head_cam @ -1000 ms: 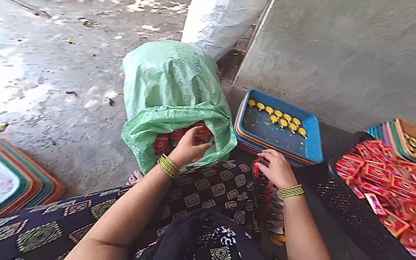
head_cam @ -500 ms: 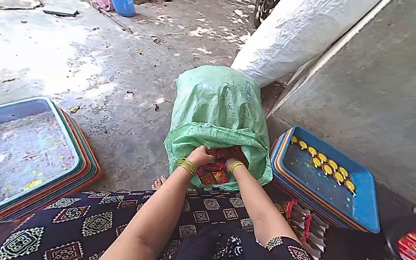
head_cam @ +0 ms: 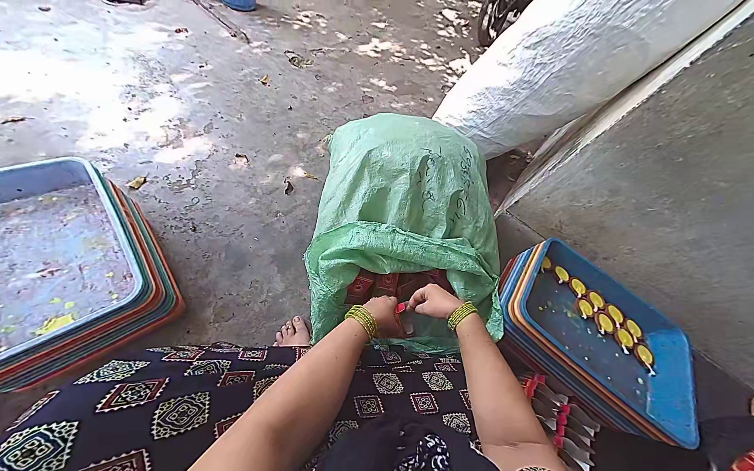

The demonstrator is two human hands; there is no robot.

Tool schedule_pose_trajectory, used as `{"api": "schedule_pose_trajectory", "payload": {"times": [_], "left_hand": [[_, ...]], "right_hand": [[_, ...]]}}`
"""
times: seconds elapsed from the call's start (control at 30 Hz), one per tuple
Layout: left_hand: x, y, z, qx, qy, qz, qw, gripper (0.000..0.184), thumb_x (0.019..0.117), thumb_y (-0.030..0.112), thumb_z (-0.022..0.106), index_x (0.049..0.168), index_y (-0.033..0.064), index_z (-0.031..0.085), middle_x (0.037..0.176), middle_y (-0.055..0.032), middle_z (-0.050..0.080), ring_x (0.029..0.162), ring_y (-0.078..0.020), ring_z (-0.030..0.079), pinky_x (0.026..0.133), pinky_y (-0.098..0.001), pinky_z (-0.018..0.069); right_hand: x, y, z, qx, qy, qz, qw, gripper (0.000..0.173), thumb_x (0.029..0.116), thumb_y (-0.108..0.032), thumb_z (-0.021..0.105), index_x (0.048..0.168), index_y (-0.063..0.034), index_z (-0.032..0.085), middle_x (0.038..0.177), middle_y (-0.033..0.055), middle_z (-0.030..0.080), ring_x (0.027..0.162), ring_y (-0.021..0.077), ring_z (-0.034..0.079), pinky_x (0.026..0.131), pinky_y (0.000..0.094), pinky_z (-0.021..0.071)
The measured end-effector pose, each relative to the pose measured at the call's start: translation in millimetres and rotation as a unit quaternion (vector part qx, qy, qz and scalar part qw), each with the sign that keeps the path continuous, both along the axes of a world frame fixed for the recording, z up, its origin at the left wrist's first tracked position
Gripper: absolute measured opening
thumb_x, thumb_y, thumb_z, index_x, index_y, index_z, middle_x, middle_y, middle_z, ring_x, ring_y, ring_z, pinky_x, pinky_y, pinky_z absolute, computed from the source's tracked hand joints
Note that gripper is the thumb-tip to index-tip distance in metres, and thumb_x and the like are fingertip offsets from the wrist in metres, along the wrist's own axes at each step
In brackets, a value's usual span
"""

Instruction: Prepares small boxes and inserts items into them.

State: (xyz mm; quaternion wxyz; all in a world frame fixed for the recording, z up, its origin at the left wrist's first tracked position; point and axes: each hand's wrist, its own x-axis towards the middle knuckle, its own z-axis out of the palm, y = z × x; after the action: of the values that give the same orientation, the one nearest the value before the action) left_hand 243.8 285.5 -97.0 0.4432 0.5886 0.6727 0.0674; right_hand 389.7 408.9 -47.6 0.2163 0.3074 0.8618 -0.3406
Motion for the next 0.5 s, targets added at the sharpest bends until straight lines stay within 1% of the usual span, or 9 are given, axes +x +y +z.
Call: {"api": "schedule_pose_trajectory", "payload": {"times": [0.1,0.13,0.2,0.23,0.3,0.37,0.43,0.47,0.5], "left_hand": [[-9,-4,2,-0.058,0.000,0.020,0.998,0.066,0.0865,0.038,0.077,0.133,-0.0046,0.058,0.131,-0.0265,0.061,0.125,-0.0410,0.059,0.103,-0.0632,0.0456],[-11,-6,6,-0.084,0.007,0.037,0.996,0.065,0.0868,0.039,0.076,0.131,-0.0050,0.059,0.130,-0.0265,0.062,0.124,-0.0409,0.059,0.102,-0.0639,0.0461],[-14,-9,13,-0.119,0.026,0.078,0.989,0.065,0.0861,0.040,0.076,0.129,-0.0063,0.061,0.129,-0.0266,0.063,0.123,-0.0406,0.061,0.101,-0.0636,0.0471],[-15,-10,16,-0.130,0.033,0.100,0.986,0.068,0.0865,0.039,0.076,0.132,-0.0072,0.057,0.131,-0.0266,0.062,0.124,-0.0399,0.060,0.102,-0.0620,0.0473],[-16,-12,21,-0.142,0.037,0.139,0.979,0.075,0.0890,0.037,0.072,0.143,-0.0077,0.046,0.138,-0.0262,0.058,0.128,-0.0382,0.059,0.105,-0.0590,0.0467],[-18,-11,20,-0.147,0.039,0.171,0.973,0.079,0.0903,0.037,0.070,0.148,-0.0068,0.038,0.142,-0.0257,0.055,0.129,-0.0377,0.058,0.106,-0.0576,0.0465],[-20,-9,19,-0.150,0.040,0.193,0.969,0.079,0.0930,0.036,0.066,0.151,-0.0071,0.033,0.144,-0.0263,0.053,0.130,-0.0378,0.057,0.107,-0.0569,0.0462],[-21,-8,18,-0.151,0.039,0.206,0.966,0.079,0.0935,0.036,0.064,0.151,-0.0069,0.032,0.144,-0.0262,0.053,0.130,-0.0374,0.058,0.107,-0.0564,0.0466],[-23,-8,17,-0.151,0.036,0.216,0.964,0.078,0.0942,0.036,0.063,0.151,-0.0065,0.032,0.143,-0.0262,0.054,0.130,-0.0370,0.058,0.106,-0.0563,0.0469]], "right_hand": [[-1,6,-22,-0.078,0.097,-0.113,0.986,0.017,0.0869,-0.004,0.066,0.103,-0.0025,0.072,0.105,0.0088,0.073,0.094,0.0179,0.069,0.087,0.0407,0.0558],[-3,9,-32,-0.084,0.116,-0.185,0.972,0.022,0.0862,-0.002,0.063,0.108,-0.0019,0.065,0.112,0.0111,0.073,0.094,0.0199,0.072,0.083,0.0401,0.0607],[-10,17,-54,-0.012,0.099,-0.302,0.948,0.041,0.0891,-0.007,0.063,0.130,-0.0032,0.057,0.120,0.0165,0.068,0.091,0.0260,0.074,0.076,0.0438,0.0634],[-15,22,-66,0.033,0.067,-0.321,0.944,0.050,0.0930,-0.014,0.064,0.141,-0.0044,0.051,0.129,0.0196,0.063,0.096,0.0289,0.073,0.079,0.0461,0.0631],[-23,28,-87,0.086,0.017,-0.319,0.944,0.066,0.0997,-0.033,0.065,0.153,-0.0022,0.040,0.144,0.0235,0.054,0.114,0.0330,0.068,0.094,0.0494,0.0587],[-27,29,-101,0.113,0.002,-0.310,0.944,0.078,0.0985,-0.042,0.066,0.155,0.0014,0.035,0.147,0.0247,0.052,0.128,0.0351,0.060,0.107,0.0517,0.0501],[-28,29,-109,0.126,0.000,-0.316,0.940,0.076,0.0961,-0.037,0.070,0.153,0.0021,0.039,0.146,0.0240,0.054,0.132,0.0349,0.058,0.112,0.0513,0.0455],[-27,30,-111,0.119,0.005,-0.329,0.937,0.070,0.0940,-0.032,0.073,0.150,0.0005,0.045,0.143,0.0230,0.057,0.129,0.0337,0.060,0.110,0.0502,0.0476],[-26,32,-113,0.099,0.014,-0.348,0.932,0.061,0.0917,-0.025,0.075,0.144,-0.0012,0.052,0.135,0.0222,0.062,0.116,0.0325,0.067,0.099,0.0490,0.0555]]}}
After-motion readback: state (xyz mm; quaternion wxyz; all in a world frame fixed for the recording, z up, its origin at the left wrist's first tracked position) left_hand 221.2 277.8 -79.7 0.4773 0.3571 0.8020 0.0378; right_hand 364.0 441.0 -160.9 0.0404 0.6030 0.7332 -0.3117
